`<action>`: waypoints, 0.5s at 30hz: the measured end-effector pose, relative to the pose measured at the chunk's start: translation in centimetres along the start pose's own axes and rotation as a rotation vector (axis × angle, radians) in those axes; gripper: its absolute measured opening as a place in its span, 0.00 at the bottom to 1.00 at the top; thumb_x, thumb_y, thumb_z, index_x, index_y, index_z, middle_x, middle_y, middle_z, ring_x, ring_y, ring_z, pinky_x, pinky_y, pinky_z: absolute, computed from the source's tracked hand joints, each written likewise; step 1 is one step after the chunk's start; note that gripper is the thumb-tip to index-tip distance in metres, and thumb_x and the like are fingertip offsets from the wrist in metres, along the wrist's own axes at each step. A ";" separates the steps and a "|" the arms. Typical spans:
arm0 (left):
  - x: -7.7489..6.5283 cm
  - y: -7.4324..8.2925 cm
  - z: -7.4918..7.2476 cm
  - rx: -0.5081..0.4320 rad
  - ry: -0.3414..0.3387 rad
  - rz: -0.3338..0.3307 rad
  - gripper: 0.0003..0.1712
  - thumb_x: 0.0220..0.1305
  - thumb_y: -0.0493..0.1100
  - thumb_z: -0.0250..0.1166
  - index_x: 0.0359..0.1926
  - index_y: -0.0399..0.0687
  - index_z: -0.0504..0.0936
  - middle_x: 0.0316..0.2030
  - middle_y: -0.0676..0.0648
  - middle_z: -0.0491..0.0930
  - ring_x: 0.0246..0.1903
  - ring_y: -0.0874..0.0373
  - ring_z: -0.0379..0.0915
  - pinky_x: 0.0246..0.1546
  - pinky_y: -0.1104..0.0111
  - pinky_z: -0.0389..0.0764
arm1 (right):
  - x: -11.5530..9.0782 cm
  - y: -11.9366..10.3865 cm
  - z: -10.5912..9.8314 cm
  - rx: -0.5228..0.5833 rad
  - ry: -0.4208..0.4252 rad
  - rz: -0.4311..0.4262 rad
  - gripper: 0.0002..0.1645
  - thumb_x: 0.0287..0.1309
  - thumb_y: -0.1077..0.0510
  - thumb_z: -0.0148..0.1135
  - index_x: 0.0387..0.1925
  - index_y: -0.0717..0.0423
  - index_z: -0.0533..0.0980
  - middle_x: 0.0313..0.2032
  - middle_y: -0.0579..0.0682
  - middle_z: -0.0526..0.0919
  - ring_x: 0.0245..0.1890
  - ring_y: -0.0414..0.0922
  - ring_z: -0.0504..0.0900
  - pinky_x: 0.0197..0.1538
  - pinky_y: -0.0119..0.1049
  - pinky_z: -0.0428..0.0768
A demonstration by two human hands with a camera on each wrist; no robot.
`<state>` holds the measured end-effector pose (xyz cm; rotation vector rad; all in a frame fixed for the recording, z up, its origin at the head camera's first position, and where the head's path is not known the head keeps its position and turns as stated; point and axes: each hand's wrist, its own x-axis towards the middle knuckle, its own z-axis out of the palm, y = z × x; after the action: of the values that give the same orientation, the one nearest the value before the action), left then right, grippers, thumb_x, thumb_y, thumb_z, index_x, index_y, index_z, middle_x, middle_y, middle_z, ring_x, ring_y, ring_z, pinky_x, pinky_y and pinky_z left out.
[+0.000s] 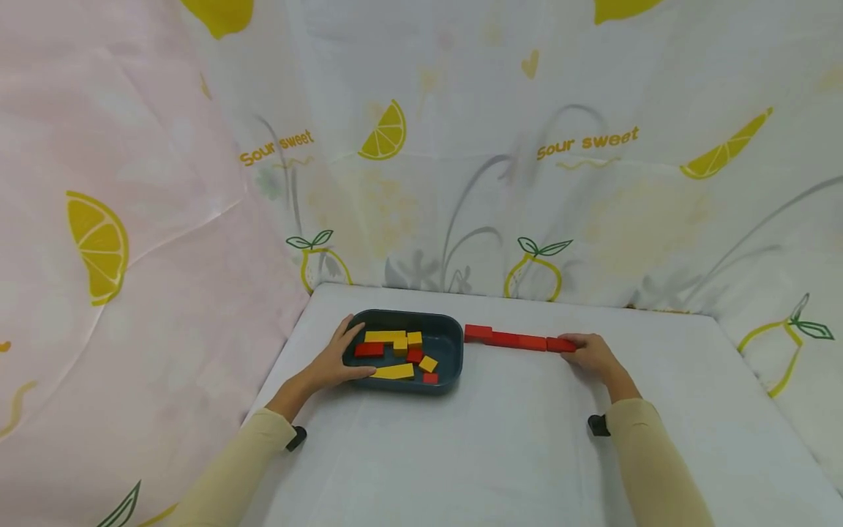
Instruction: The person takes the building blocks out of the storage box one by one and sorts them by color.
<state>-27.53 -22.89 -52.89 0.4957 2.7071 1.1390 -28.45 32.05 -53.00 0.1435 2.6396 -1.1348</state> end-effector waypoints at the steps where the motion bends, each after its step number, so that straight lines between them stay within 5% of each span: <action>1: 0.0 0.0 0.0 0.001 0.000 -0.001 0.62 0.51 0.63 0.74 0.78 0.52 0.50 0.79 0.43 0.30 0.76 0.37 0.39 0.68 0.33 0.52 | 0.0 -0.1 0.0 -0.004 0.003 -0.006 0.29 0.65 0.60 0.60 0.67 0.61 0.69 0.67 0.71 0.65 0.66 0.66 0.61 0.66 0.65 0.64; 15: 0.0 0.1 -0.1 0.022 -0.007 -0.017 0.61 0.51 0.64 0.73 0.78 0.54 0.50 0.79 0.43 0.30 0.76 0.38 0.38 0.69 0.34 0.53 | 0.2 -0.2 0.3 -0.006 0.026 -0.013 0.28 0.65 0.61 0.59 0.66 0.61 0.70 0.64 0.71 0.68 0.61 0.64 0.65 0.61 0.61 0.69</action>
<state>-27.55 -22.88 -52.75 0.4783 2.7153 1.1026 -28.62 31.69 -53.06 0.1416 2.6697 -1.1369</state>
